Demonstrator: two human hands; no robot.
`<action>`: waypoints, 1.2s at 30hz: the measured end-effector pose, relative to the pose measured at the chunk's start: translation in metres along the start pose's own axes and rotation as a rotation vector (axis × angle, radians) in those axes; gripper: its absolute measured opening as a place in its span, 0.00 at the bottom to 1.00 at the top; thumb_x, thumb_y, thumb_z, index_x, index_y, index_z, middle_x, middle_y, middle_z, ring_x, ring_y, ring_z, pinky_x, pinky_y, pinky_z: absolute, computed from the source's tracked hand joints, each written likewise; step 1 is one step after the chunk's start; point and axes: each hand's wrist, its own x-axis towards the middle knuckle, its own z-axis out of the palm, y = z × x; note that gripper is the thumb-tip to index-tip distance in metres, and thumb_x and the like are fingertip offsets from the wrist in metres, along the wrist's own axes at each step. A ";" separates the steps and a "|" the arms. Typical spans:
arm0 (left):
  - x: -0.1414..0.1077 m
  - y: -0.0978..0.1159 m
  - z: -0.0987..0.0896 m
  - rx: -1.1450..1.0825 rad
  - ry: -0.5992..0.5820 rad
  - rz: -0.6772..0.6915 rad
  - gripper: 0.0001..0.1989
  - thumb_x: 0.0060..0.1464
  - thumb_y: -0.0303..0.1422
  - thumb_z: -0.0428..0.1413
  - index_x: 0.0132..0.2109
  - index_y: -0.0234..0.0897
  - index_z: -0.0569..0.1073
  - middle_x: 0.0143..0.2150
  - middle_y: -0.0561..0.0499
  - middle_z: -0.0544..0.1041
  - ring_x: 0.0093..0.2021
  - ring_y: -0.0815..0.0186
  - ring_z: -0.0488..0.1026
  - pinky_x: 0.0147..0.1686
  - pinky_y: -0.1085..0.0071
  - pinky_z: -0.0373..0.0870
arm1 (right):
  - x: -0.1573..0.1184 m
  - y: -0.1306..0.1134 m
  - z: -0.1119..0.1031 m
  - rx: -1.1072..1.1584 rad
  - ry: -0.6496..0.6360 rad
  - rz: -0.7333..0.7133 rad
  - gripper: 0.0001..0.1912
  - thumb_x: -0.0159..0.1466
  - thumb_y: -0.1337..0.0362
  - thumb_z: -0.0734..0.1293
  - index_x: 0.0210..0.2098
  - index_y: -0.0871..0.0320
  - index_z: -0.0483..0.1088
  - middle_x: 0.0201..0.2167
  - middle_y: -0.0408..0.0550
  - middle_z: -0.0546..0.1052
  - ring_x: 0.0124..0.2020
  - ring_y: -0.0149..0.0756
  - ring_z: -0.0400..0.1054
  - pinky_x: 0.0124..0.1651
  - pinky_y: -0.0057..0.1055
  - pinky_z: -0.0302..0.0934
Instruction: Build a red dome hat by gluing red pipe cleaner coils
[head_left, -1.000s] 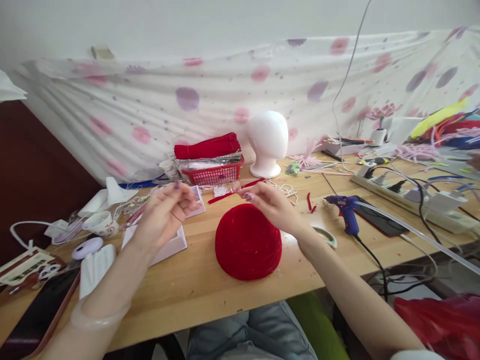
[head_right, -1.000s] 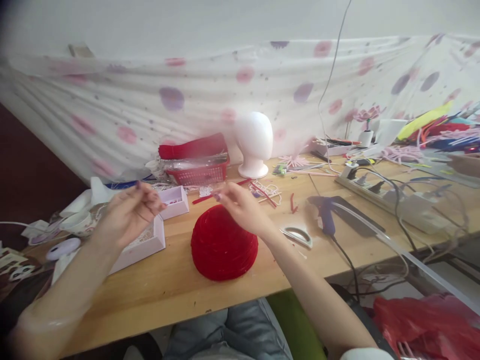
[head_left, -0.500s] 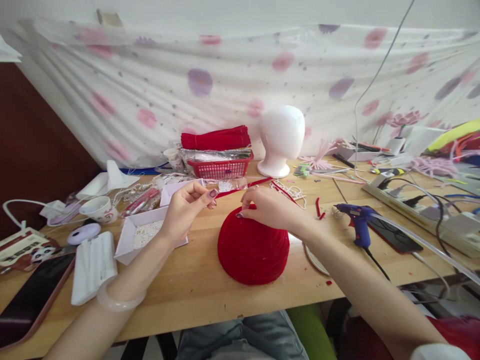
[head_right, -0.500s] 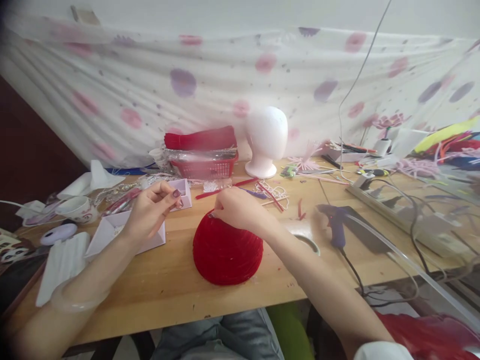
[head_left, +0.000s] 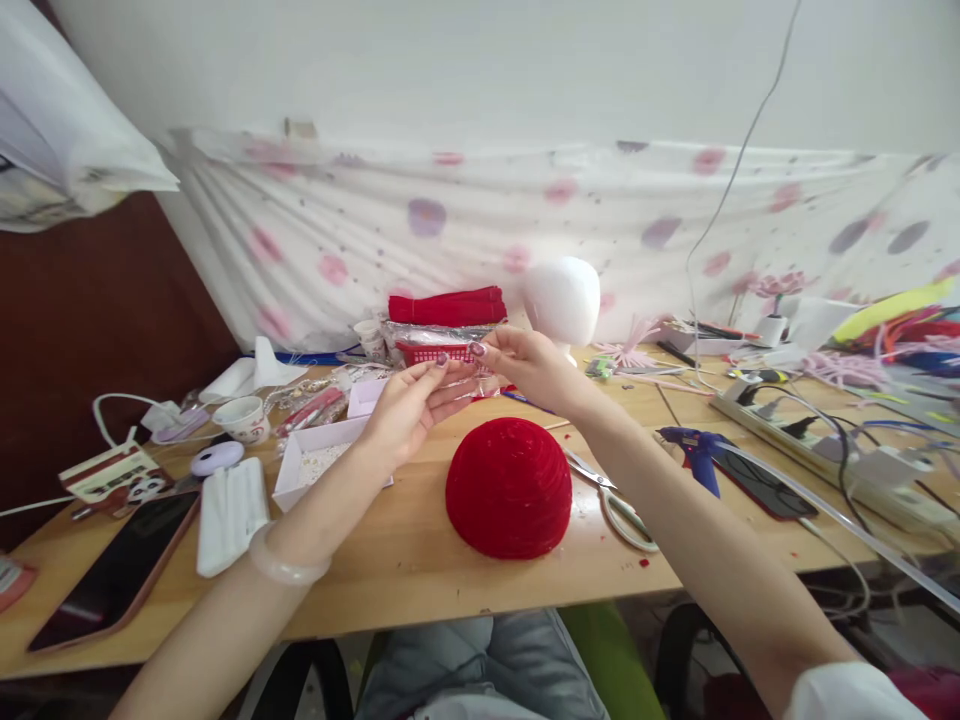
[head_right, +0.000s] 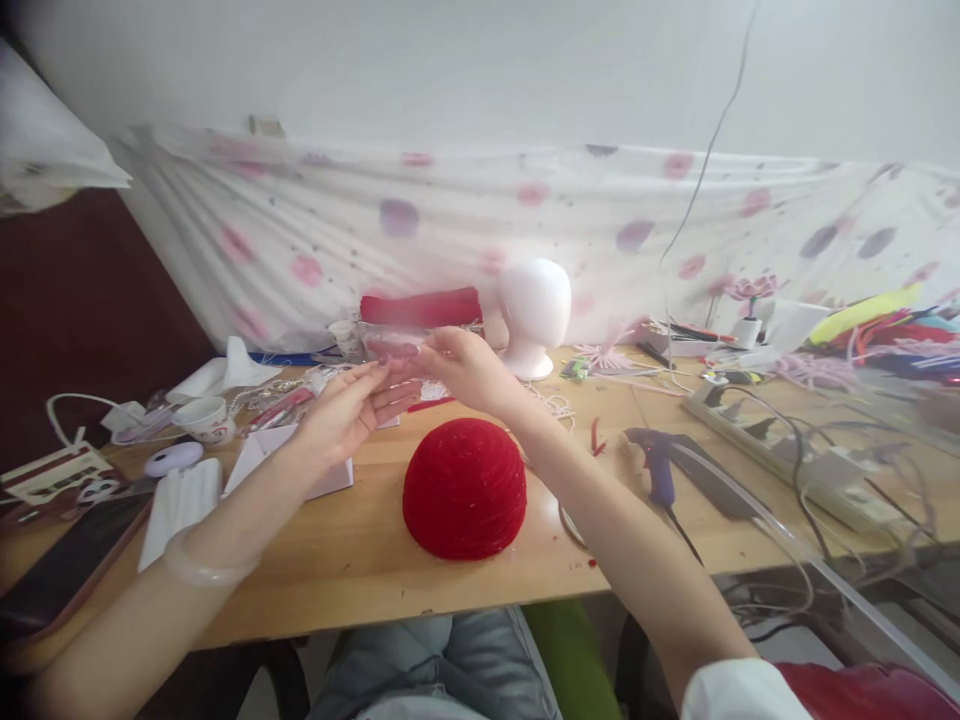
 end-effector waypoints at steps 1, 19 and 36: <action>-0.003 0.004 0.008 0.005 -0.012 -0.006 0.07 0.62 0.31 0.56 0.37 0.33 0.76 0.36 0.45 0.84 0.35 0.64 0.82 0.40 0.67 0.79 | -0.001 -0.007 0.001 -0.034 0.054 -0.010 0.16 0.69 0.56 0.57 0.28 0.56 0.64 0.28 0.45 0.69 0.33 0.35 0.62 0.37 0.32 0.58; -0.050 0.054 -0.086 0.587 0.204 0.337 0.22 0.38 0.10 0.64 0.35 0.43 0.80 0.26 0.62 0.77 0.41 0.67 0.75 0.38 0.81 0.64 | -0.102 0.049 -0.093 -0.232 0.520 0.476 0.23 0.58 0.54 0.72 0.46 0.64 0.74 0.24 0.52 0.76 0.42 0.54 0.73 0.50 0.49 0.61; -0.075 -0.112 0.003 -0.154 0.248 -0.059 0.08 0.55 0.28 0.64 0.43 0.38 0.78 0.47 0.48 0.82 0.49 0.64 0.79 0.53 0.68 0.73 | -0.165 0.079 0.089 0.372 0.494 0.476 0.39 0.68 0.38 0.47 0.69 0.54 0.55 0.66 0.58 0.66 0.68 0.49 0.58 0.66 0.52 0.56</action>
